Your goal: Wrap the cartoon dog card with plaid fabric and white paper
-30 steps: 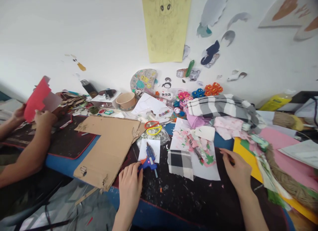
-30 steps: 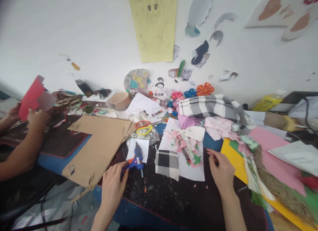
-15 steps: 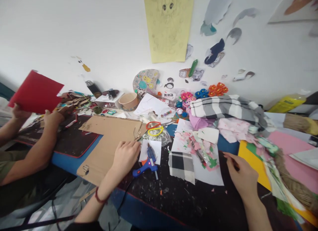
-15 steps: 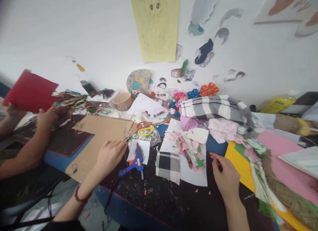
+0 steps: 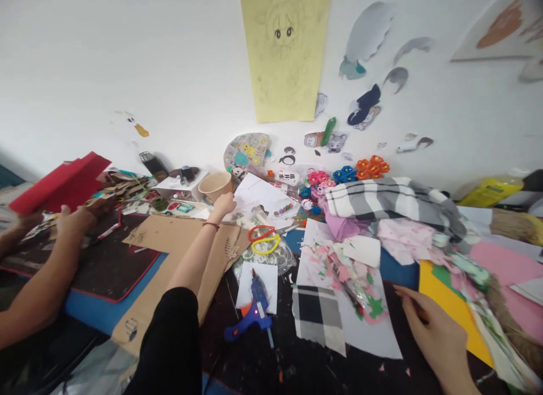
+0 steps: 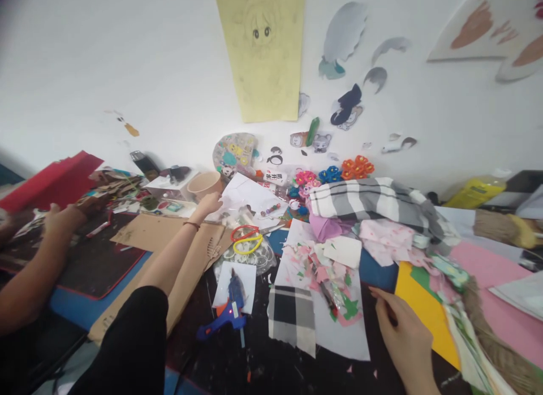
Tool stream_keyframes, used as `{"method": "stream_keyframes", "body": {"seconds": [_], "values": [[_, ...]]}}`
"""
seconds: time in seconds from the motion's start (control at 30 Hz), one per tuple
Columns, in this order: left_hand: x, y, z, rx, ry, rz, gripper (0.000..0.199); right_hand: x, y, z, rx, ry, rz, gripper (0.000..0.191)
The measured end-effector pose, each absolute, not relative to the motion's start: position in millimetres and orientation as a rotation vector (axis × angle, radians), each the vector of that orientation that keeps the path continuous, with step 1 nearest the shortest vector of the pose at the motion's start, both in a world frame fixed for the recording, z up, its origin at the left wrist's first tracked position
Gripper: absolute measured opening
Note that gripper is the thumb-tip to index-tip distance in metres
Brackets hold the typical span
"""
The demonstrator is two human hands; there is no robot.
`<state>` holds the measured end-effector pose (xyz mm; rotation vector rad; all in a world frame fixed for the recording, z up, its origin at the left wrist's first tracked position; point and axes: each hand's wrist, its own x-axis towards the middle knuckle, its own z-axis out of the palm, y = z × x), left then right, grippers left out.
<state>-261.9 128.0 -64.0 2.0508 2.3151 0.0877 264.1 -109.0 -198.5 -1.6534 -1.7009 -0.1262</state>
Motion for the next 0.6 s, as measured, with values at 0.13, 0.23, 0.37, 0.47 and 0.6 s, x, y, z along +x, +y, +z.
{"method": "stream_keyframes", "body": {"seconds": [0.13, 0.23, 0.37, 0.47, 0.6], "values": [[-270.6, 145.8, -73.6, 1.984, 2.313, 0.123, 0.038, 265.4, -106.9, -198.3, -1.661, -1.713, -0.091, 0.037], [-277.2, 157.3, -80.8, 1.948, 2.309, 0.144, 0.038, 267.0, -105.2, -200.1, -1.652, -1.739, -0.067, 0.037], [-283.2, 169.5, -90.1, 1.912, 2.327, 0.16, 0.038, 269.6, -104.2, -205.0, -1.675, -1.788, -0.037, 0.039], [-285.3, 175.0, -97.1, 1.9, 2.345, 0.172, 0.038, 270.4, -104.6, -206.6, -1.698, -1.785, -0.027, 0.041], [-287.8, 179.9, -102.8, 1.884, 2.38, 0.212, 0.038, 269.6, -104.4, -203.6, -1.688, -1.775, -0.041, 0.041]]}}
